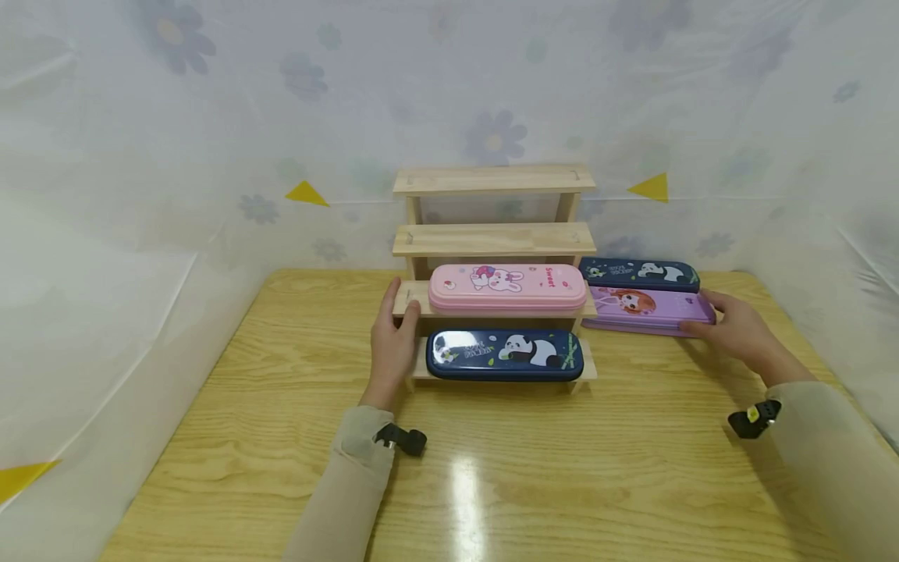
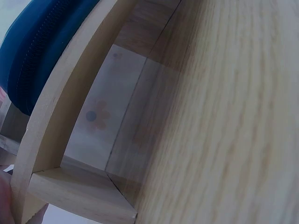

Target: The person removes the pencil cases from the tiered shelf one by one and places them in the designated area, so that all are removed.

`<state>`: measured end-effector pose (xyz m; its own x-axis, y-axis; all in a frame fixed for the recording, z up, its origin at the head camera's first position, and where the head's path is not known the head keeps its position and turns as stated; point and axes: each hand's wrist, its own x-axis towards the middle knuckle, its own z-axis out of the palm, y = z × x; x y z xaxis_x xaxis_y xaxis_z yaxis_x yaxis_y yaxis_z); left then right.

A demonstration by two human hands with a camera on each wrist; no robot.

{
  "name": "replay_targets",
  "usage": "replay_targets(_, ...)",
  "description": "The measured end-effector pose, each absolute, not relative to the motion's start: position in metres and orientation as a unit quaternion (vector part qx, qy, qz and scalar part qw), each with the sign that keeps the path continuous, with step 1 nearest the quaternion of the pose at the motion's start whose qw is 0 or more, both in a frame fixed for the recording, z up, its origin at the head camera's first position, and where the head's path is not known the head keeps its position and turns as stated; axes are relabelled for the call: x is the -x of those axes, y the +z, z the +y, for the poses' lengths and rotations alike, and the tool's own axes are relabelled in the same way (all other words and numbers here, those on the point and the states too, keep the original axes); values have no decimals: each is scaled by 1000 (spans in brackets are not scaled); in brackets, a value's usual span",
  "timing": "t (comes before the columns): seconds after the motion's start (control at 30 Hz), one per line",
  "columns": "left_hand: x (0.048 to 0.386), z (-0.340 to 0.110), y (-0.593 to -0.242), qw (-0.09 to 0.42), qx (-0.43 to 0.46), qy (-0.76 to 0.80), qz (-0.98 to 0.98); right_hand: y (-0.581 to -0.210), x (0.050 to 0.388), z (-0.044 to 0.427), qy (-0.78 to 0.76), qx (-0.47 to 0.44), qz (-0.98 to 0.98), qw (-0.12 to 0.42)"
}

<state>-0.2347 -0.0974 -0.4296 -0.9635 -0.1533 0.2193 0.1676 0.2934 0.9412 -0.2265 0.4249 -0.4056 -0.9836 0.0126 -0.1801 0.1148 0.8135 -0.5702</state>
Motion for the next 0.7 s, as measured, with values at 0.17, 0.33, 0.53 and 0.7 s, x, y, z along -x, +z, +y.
replay_targets(0.17, 234, -97, -429, 132, 4, -593, -795, -402, 220, 420, -311, -45, 948, 47)
replay_targets(0.33, 235, -97, -430, 132, 4, -592, -795, -396, 213, 411, -340, -42, 940, 2)
replay_targets(0.53, 235, -98, -431, 130, 8, -595, -793, -388, 204, 400, -375, -21, 926, -41)
replay_targets(0.7, 235, -97, -430, 127, 2, -594, -794, -384, 198, 391, -399, 6, 914, -75)
